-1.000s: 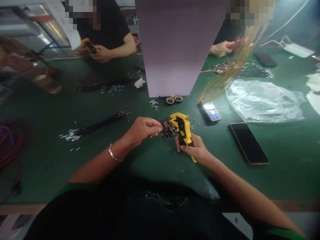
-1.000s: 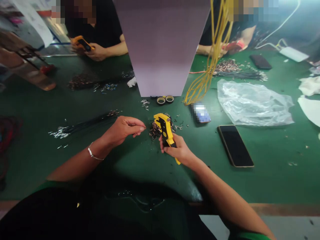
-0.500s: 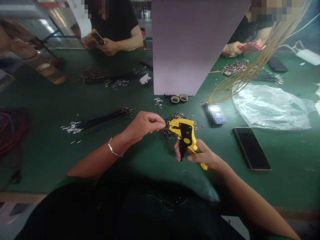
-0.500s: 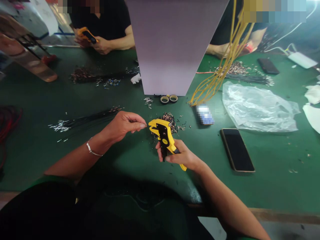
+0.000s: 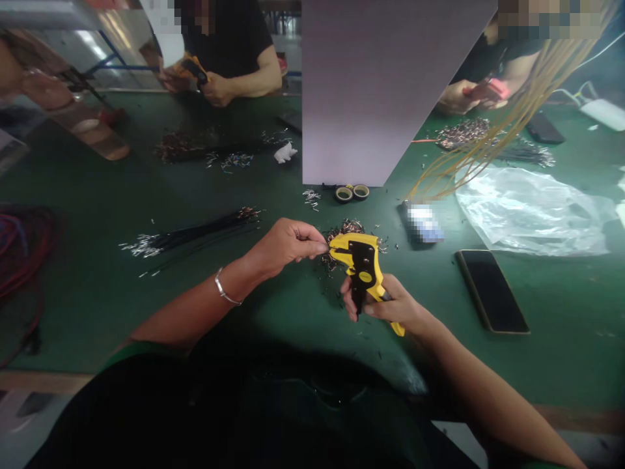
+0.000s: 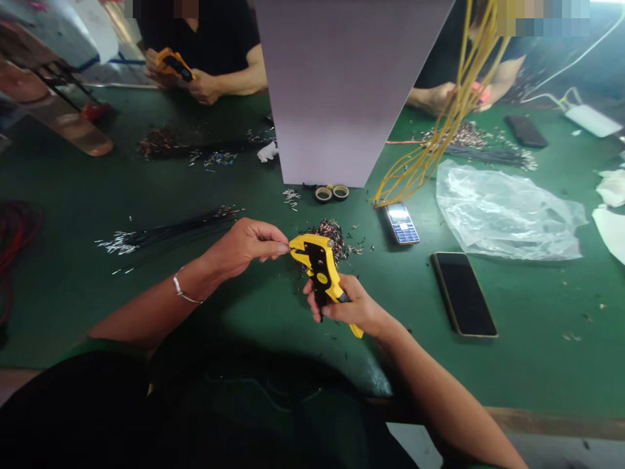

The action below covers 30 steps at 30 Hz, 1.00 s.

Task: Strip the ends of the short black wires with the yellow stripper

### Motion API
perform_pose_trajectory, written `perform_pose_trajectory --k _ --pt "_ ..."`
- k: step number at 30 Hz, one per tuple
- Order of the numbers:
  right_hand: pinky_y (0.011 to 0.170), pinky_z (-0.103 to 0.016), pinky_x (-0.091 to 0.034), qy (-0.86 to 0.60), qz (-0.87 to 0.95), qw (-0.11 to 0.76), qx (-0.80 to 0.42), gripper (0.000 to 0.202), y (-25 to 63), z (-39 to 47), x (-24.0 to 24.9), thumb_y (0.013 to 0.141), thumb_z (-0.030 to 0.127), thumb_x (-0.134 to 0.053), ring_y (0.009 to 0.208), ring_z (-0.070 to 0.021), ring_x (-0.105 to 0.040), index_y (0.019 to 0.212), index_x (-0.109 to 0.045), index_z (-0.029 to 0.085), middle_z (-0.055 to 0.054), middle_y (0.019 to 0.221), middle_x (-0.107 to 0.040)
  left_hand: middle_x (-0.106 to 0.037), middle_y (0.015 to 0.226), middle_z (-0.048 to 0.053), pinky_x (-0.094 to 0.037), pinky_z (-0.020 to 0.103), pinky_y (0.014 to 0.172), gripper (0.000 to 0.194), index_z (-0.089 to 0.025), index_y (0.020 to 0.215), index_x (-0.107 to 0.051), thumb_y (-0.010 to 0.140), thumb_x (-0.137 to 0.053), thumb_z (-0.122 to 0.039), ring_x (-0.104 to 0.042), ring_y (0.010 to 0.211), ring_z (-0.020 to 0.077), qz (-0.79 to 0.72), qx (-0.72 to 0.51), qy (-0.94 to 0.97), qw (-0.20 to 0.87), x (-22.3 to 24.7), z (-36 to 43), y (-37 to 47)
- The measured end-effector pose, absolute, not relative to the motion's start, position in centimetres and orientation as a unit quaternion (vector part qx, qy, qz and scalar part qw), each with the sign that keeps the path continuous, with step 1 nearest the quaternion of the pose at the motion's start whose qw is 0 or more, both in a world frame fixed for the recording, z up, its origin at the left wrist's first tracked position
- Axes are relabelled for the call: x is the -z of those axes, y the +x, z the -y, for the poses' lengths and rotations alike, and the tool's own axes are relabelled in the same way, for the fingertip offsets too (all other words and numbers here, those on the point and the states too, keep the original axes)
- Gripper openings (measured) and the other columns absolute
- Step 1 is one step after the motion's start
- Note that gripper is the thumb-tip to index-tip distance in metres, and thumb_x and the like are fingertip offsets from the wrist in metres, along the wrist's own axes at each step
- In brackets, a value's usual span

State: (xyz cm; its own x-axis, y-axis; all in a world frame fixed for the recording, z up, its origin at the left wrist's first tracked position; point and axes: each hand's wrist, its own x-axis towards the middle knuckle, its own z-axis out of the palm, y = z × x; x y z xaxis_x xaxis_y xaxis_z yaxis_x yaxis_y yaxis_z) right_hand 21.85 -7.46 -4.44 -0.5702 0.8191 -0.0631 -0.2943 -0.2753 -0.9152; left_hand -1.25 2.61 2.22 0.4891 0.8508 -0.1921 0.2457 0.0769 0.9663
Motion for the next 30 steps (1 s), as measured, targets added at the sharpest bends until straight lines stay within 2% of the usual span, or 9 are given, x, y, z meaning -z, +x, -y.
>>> perform_pose_trajectory --k 11,24,30 --pt "0.065 -0.033 -0.049 -0.263 0.464 0.363 -0.764 0.038 21.76 7.48 4.26 0.073 0.027 -0.077 0.068 -0.0186 -0.064 0.107 -0.065 0.014 -0.005 0.078 -0.067 -0.059 0.054 -0.001 -0.032 0.021 0.045 0.01 -0.016 0.067 -0.073 0.066 -0.074 -0.026 -0.048 0.051 0.0075 -0.424 -0.242 0.621 0.613 -2.27 -2.71 -1.25" --pt "0.061 -0.032 -0.052 -0.279 0.443 0.356 -0.774 0.029 21.71 7.6 3.63 0.07 0.013 -0.07 0.062 -0.0159 -0.063 0.099 -0.066 0.013 -0.003 0.073 -0.067 -0.059 0.054 -0.001 -0.031 0.021 0.046 0.011 -0.015 0.069 -0.075 0.065 -0.074 -0.026 -0.046 0.051 0.007 -0.422 -0.232 0.625 0.615 -2.34 -2.69 -1.27" --pt "0.056 -0.031 -0.053 -0.274 0.428 0.358 -0.783 0.024 21.57 7.76 3.97 0.073 0.017 -0.072 0.056 -0.0144 -0.061 0.096 -0.065 0.013 -0.002 0.071 -0.065 -0.059 0.054 -0.001 -0.031 0.021 0.047 0.01 -0.015 0.068 -0.074 0.065 -0.073 -0.025 -0.047 0.052 0.007 -0.421 -0.226 0.629 0.613 -2.68 -2.7 -1.24"
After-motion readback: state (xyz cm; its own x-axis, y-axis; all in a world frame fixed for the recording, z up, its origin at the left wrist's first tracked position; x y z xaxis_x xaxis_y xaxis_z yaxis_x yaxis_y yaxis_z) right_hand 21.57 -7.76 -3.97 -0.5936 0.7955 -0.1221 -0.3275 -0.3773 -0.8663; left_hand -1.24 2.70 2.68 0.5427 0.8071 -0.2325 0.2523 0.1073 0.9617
